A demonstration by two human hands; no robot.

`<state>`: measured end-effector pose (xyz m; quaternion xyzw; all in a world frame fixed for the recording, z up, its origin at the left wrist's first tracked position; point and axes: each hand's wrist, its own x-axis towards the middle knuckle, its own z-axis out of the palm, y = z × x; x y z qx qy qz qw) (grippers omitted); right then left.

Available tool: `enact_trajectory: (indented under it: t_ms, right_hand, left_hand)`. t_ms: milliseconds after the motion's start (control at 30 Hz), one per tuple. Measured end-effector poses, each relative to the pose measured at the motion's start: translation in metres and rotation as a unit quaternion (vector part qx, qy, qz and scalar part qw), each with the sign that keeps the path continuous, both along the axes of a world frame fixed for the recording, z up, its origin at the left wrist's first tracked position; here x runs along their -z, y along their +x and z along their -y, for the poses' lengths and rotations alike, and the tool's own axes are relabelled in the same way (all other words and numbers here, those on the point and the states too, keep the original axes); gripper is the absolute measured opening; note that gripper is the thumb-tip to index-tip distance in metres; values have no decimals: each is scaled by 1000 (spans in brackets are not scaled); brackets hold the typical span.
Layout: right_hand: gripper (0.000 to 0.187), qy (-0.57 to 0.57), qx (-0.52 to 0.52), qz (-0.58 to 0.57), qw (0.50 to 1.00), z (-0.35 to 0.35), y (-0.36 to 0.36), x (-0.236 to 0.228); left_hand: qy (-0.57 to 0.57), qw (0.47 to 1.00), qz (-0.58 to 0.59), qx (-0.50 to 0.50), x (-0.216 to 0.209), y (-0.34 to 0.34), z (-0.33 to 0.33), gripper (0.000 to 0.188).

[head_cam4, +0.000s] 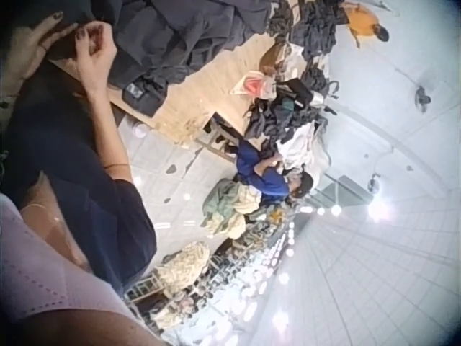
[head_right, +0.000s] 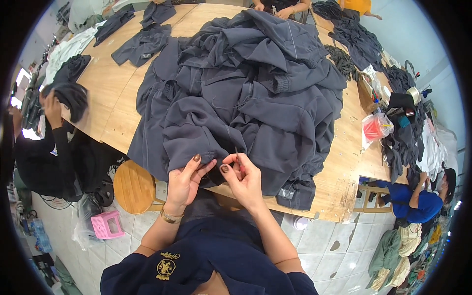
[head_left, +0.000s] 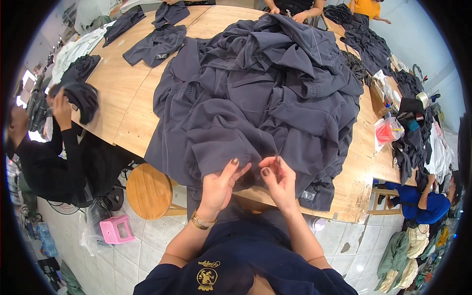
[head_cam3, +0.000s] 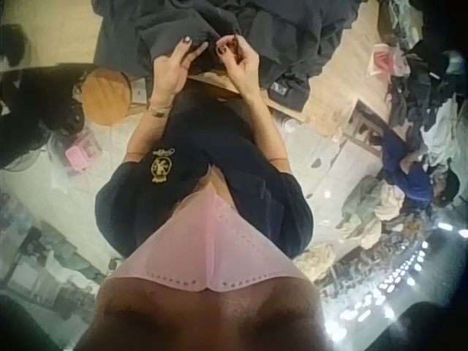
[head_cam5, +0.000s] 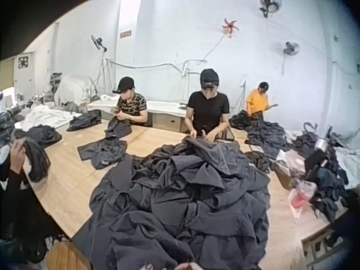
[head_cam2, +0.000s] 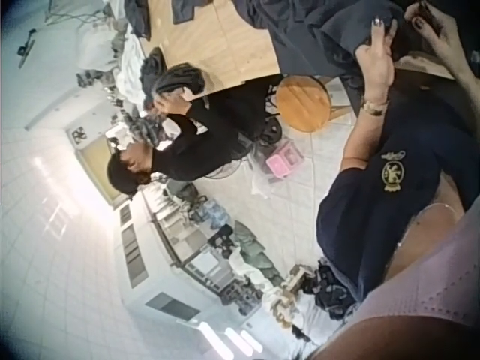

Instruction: The recorder uses small hand scissors to trim excess threads and inspect labels on several dark gray garment components on a large industrial table.

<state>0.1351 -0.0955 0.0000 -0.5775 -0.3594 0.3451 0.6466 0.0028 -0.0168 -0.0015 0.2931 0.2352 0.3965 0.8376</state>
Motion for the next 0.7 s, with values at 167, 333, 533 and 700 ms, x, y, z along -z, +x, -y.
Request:
enact_trajectory:
  t_ms: [167,333,533,700]
  right_hand:
    - [19,-34,35,230,972,-1,1,1]
    - [22,-7,54,399,915,-4,0,7]
    - [20,1,53,476,878,-5,1,5]
    - [20,-3,50,485,873,-5,1,5]
  left_hand:
    - [18,1000,10,-5,-4,1,-1,22]
    - [34,999,-7,-18,1,-1,-2,24]
    - [35,999,-18,-22,-2,-2,-1,25]
    - [32,999,-23,-22,-2,-1,0,25]
